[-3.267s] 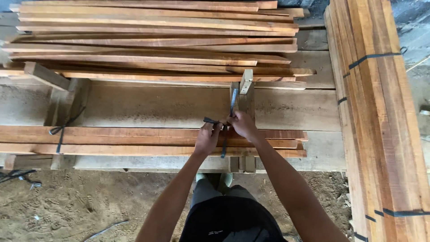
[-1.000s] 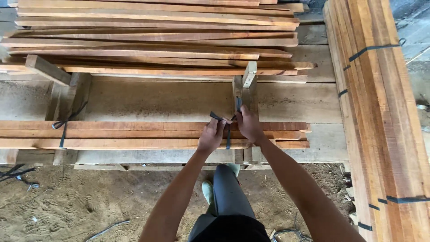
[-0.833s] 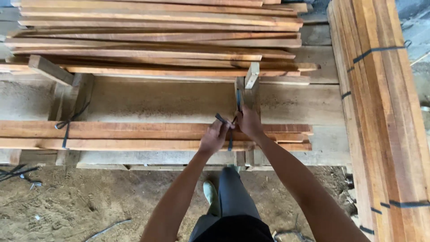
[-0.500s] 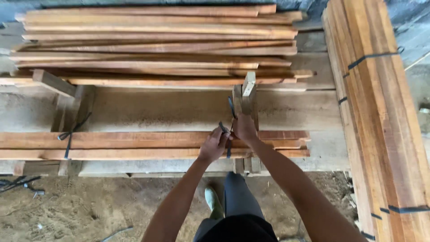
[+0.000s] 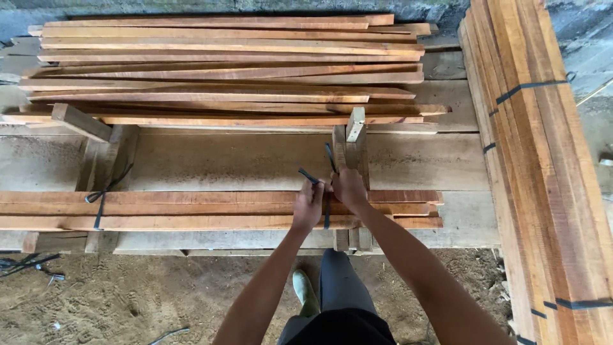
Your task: The recorder is bundling thin wood slats together using black straps on a workbench in a workshop.
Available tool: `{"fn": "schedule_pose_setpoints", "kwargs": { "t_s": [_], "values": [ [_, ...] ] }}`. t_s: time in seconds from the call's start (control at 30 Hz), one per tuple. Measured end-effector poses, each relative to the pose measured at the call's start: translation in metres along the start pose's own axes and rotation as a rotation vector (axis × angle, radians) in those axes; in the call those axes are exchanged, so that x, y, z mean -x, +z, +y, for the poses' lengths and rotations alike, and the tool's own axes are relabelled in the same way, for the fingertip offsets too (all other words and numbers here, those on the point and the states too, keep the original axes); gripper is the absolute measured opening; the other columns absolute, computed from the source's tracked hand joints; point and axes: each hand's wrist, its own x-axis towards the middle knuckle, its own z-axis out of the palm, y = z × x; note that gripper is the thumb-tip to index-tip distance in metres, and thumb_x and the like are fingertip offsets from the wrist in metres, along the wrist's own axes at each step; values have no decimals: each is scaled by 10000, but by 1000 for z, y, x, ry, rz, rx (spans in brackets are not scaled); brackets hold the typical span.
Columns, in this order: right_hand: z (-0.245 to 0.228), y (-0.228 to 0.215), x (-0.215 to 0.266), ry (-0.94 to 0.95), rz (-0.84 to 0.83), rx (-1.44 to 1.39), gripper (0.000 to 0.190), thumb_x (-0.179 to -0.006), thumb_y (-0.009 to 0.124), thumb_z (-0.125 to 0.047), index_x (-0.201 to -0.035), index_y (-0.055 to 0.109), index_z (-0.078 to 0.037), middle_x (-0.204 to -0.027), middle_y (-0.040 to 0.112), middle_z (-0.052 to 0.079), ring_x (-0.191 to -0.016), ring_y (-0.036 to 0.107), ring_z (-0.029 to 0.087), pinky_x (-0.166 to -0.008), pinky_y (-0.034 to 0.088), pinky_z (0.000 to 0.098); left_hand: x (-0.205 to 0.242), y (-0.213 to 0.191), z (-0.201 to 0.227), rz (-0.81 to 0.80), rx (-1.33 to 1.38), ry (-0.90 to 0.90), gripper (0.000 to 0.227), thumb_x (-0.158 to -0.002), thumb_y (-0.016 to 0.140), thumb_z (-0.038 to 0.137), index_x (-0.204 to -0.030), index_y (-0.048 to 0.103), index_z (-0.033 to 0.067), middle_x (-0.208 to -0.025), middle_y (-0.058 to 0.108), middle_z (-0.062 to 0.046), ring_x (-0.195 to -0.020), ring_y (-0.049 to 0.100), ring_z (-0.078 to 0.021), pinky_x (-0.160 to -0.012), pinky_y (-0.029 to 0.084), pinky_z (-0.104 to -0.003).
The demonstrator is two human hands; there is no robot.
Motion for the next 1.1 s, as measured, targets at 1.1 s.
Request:
{"fn": "schedule_pose_setpoints", "kwargs": {
  "t_s": [1.1],
  "values": [
    [3,103,-115,243,196,22,546,-878,609,-635,-757,789,-134,-748,748,75,-848,748,332,-814,590,436,-3,-10,-7,-112,26,104,328,-1121,422,226,-858,566,93,-663,652,-127,-572,550,-255,-659,548,-435]
  ]
}}
